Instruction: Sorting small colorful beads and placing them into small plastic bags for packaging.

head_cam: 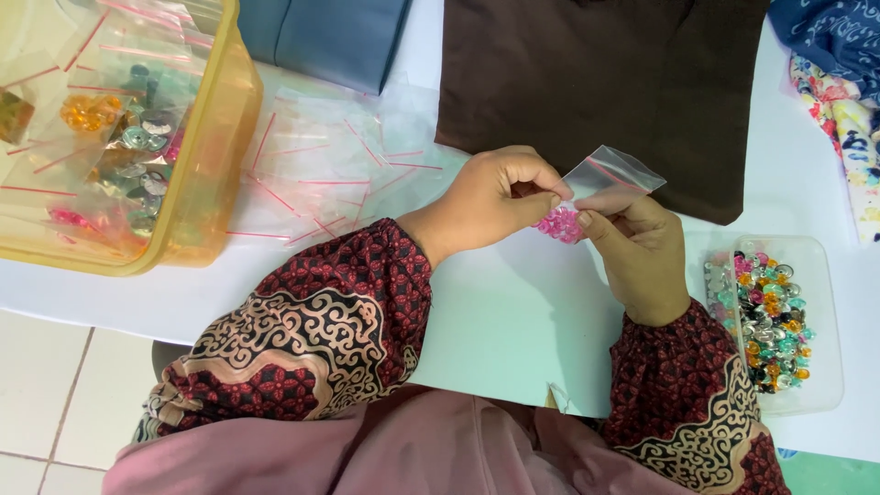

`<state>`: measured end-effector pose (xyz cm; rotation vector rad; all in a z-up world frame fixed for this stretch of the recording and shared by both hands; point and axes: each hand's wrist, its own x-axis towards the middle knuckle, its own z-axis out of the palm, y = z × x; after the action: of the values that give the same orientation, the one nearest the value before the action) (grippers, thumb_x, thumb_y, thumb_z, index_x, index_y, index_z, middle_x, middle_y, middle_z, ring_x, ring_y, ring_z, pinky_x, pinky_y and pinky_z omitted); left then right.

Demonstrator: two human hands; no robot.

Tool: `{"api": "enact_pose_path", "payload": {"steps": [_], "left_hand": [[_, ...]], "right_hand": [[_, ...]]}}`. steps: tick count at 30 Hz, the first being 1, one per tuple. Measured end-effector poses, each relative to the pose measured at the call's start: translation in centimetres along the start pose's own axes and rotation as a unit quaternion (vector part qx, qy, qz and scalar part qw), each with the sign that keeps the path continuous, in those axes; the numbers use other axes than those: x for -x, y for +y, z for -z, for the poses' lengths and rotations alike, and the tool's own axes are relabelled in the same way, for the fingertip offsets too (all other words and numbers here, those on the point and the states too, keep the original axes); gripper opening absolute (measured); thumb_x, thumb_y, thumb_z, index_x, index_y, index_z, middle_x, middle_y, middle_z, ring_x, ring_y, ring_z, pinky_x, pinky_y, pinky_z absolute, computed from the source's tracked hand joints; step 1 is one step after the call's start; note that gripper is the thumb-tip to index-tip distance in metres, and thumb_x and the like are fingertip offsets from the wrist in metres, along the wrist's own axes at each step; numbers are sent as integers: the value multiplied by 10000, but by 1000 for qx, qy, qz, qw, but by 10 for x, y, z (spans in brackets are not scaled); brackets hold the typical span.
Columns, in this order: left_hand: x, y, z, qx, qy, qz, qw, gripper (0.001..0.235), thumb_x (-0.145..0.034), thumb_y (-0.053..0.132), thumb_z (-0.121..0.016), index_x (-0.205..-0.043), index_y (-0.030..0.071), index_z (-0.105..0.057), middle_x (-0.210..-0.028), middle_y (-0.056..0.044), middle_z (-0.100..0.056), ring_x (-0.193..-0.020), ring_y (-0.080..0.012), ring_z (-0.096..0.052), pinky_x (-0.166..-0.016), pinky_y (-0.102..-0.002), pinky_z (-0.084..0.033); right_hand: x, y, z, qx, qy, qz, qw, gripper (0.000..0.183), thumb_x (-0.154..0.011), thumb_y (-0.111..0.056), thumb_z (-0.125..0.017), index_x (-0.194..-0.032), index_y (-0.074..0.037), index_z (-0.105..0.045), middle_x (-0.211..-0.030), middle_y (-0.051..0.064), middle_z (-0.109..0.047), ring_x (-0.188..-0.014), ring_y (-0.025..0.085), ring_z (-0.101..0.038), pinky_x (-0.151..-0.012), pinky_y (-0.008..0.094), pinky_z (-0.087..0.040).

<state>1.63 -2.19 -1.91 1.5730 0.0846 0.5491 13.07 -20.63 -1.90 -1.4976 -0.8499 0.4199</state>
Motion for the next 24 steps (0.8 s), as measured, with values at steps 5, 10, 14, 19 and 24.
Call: {"api": "enact_pose_path", "payload": {"steps": [5,10,14,19,24], "left_hand": [[2,4,3,14,-13,4,1000,182,-887,15,-669,-993,110,-782,-754,-67,-641,-709,-133,-628,-662,-279,-563],[4,-1,2,34,-16,21,999,204,-886,4,-643,-1005,103,-776,-729,-58,-621,-677,-109,-583,-631,-264,-530],[1,1,2,23,-7,7,1000,142,-851,24,-701,-940,107,-775,-735,-53,-634,-671,-102,-610,-611,-252,-530],[1,1,3,36,-13,17,999,165,-859,2,-681,-955,96,-776,-726,-64,-643,-661,-100,-594,-622,-253,-534],[1,6,7,65,-14,24,998,177,-869,-10,-660,-970,88,-767,-735,-58,-644,-691,-96,-590,-651,-259,-541]], "right_hand": [[2,-3,0,19,11,-21,1000,128,-960,58,-731,-1081,94,-710,-868,161,-674,-774,156,-664,-759,275,-600],[3,-5,-2,32,20,-34,999,128,-961,74,-728,-1085,103,-717,-867,171,-672,-775,153,-655,-762,289,-612],[1,-10,-3,32,11,-49,998,125,-963,71,-725,-1086,95,-719,-874,159,-679,-778,144,-650,-761,281,-604],[3,-9,-3,28,6,-46,999,121,-965,76,-718,-1085,89,-722,-866,163,-676,-777,151,-638,-746,274,-591],[3,-3,1,20,8,-39,999,141,-979,71,-708,-1120,77,-716,-882,158,-682,-789,150,-631,-751,272,-580]]}}
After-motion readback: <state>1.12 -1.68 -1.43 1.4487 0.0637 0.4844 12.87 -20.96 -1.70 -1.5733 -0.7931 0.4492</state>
